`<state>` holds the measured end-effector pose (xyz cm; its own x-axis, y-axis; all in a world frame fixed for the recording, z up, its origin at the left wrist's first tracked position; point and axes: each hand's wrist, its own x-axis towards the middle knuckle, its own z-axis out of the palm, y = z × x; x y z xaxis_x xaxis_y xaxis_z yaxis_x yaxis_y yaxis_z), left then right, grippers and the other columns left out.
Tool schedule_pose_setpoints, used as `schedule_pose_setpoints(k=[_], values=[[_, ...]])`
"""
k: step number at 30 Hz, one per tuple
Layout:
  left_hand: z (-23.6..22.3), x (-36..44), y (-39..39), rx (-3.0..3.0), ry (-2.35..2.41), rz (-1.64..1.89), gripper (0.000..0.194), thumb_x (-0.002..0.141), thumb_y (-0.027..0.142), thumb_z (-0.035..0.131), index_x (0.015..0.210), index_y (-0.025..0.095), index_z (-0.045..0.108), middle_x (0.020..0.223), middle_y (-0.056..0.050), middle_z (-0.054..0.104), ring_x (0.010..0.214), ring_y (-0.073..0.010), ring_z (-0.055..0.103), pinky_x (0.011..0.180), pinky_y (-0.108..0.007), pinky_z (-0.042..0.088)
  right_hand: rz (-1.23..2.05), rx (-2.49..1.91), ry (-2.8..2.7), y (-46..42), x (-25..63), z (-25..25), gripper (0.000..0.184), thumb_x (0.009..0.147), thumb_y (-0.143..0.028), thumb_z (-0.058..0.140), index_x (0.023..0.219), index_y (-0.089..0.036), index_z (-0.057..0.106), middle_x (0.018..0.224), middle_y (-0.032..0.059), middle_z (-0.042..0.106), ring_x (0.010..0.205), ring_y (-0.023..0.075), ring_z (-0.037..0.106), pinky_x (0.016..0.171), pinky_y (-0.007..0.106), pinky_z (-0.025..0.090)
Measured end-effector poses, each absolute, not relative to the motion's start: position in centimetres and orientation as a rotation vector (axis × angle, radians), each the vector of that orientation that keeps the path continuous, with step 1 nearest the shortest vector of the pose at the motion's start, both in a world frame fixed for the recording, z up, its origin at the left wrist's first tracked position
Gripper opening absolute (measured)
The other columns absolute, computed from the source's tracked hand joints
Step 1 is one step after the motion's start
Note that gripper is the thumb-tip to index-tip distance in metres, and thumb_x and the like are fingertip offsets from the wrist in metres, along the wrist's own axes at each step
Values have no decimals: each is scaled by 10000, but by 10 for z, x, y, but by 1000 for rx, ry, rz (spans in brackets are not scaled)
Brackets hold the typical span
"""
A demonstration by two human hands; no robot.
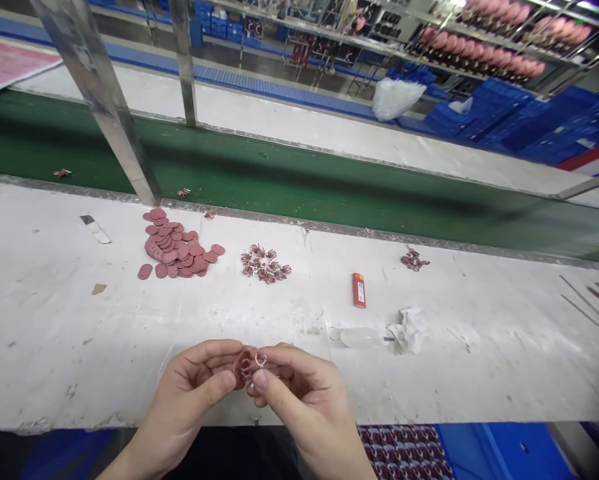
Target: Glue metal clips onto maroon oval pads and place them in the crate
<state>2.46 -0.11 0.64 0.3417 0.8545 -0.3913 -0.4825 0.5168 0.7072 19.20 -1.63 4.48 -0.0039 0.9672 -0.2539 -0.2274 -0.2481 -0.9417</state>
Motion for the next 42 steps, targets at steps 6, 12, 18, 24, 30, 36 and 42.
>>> schedule_pose_setpoints(k=[6,12,18,24,30,36,42], values=[[6,25,-1,604,839,906,96,824,286,844,890,221,819,961,-65,841,832,-175,747,803,-263,601,1502,-1267,-959,-19,194,43,129,879,-313,795,992,-269,839,860,29,738,675,117,665,608,222,559],[7,27,-3,649,869,907,126,790,307,867,715,222,812,974,-68,840,963,-257,768,901,-338,595,1471,-1338,-1094,-17,201,51,139,889,-313,771,1004,-284,844,844,24,726,683,118,652,597,217,527],[7,32,-6,645,930,871,150,790,334,861,707,218,814,973,-79,839,992,-279,754,957,-387,573,1359,-1421,-1266,-17,209,60,141,904,-265,745,1004,-280,843,842,13,749,679,116,645,600,220,524],[12,37,-8,609,921,848,195,799,371,851,686,219,804,954,-69,835,1001,-279,738,975,-399,548,1400,-1414,-1213,-18,212,58,128,907,-289,747,1003,-270,831,824,9,736,691,126,655,614,236,539],[9,40,-12,562,913,870,183,813,366,845,695,231,806,932,-47,830,964,-242,723,928,-360,551,1450,-1355,-1067,-19,207,50,104,904,-300,755,964,-231,806,822,11,722,685,116,654,620,229,548],[12,44,-11,546,926,901,161,811,369,849,729,233,825,924,-48,832,1014,-268,734,993,-401,564,1468,-1277,-952,-25,204,47,89,902,-291,767,916,-203,760,814,5,728,667,91,651,624,194,541],[16,48,-10,585,927,904,177,818,370,840,722,222,822,931,-70,830,1060,-313,731,1000,-448,575,1444,-1231,-909,-27,202,41,93,904,-292,775,925,-203,763,810,0,709,668,89,656,637,196,560]])
